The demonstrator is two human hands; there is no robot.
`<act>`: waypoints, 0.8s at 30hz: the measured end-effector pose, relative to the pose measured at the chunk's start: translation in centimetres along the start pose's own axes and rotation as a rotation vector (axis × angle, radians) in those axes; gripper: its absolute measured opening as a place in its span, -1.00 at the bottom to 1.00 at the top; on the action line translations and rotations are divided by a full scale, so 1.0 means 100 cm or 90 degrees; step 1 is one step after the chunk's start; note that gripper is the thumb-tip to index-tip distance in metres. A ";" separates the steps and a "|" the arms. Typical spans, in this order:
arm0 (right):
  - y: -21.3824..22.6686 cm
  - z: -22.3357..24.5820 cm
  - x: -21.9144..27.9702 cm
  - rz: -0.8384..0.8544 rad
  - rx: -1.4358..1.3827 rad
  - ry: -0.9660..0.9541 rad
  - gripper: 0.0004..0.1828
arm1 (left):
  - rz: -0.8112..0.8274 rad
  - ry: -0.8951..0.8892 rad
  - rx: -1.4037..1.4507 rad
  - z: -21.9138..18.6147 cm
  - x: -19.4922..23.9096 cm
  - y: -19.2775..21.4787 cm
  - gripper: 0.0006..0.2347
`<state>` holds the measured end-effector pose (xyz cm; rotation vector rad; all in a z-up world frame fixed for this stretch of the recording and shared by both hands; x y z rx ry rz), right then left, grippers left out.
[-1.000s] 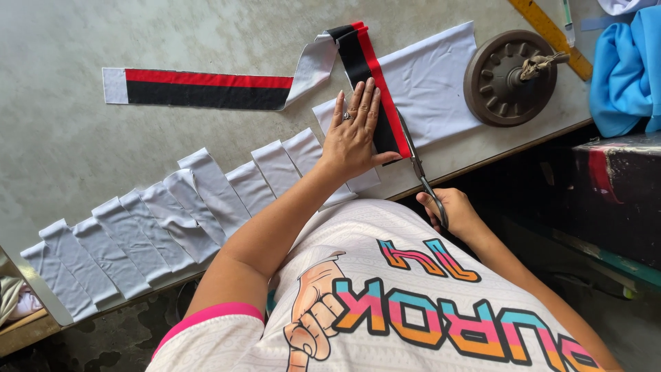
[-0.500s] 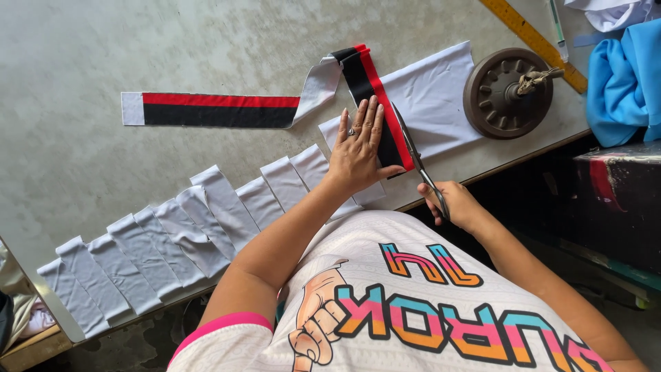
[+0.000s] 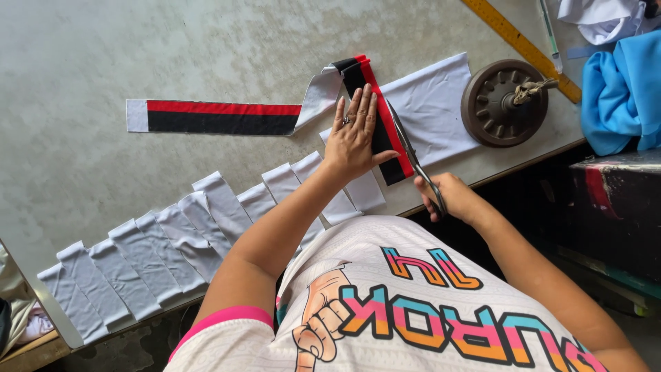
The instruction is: Cutting patterned fabric strips using scissors on a work table.
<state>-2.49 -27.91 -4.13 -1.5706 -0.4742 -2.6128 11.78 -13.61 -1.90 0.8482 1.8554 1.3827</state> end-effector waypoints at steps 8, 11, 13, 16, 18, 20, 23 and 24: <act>0.002 -0.001 -0.019 -0.038 0.033 0.022 -0.20 | 0.021 0.011 0.012 0.001 0.001 0.001 0.09; 0.004 0.012 -0.006 -0.060 0.034 0.019 -0.24 | 0.034 0.012 0.014 0.002 0.000 0.002 0.08; 0.004 0.015 -0.005 -0.061 0.025 0.017 -0.25 | 0.039 0.012 0.015 0.002 0.000 0.002 0.08; 0.002 0.015 -0.009 -0.033 -0.001 0.002 -0.27 | 0.034 0.018 0.018 0.003 0.002 0.002 0.09; 0.005 0.027 -0.007 -0.033 0.003 0.008 -0.23 | 0.036 0.015 0.016 0.002 0.002 0.002 0.08; 0.006 0.026 -0.015 -0.031 0.014 0.013 -0.22 | 0.038 0.016 0.013 0.002 0.003 0.001 0.09; 0.007 0.030 -0.019 -0.047 0.026 0.023 -0.23 | 0.028 0.012 0.004 0.003 0.002 0.001 0.10; 0.009 0.030 -0.019 -0.062 0.028 0.025 -0.25 | 0.019 0.009 0.000 0.002 0.002 0.001 0.10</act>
Point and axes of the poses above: each hand's wrist, its own x-axis away from the middle knuckle, its own y-axis out of the back of the hand, z = x × y, the point moved 10 cm from there along -x, towards the middle knuckle, and after that the axes turned 14 degrees about -y, right-handed, at the moved point
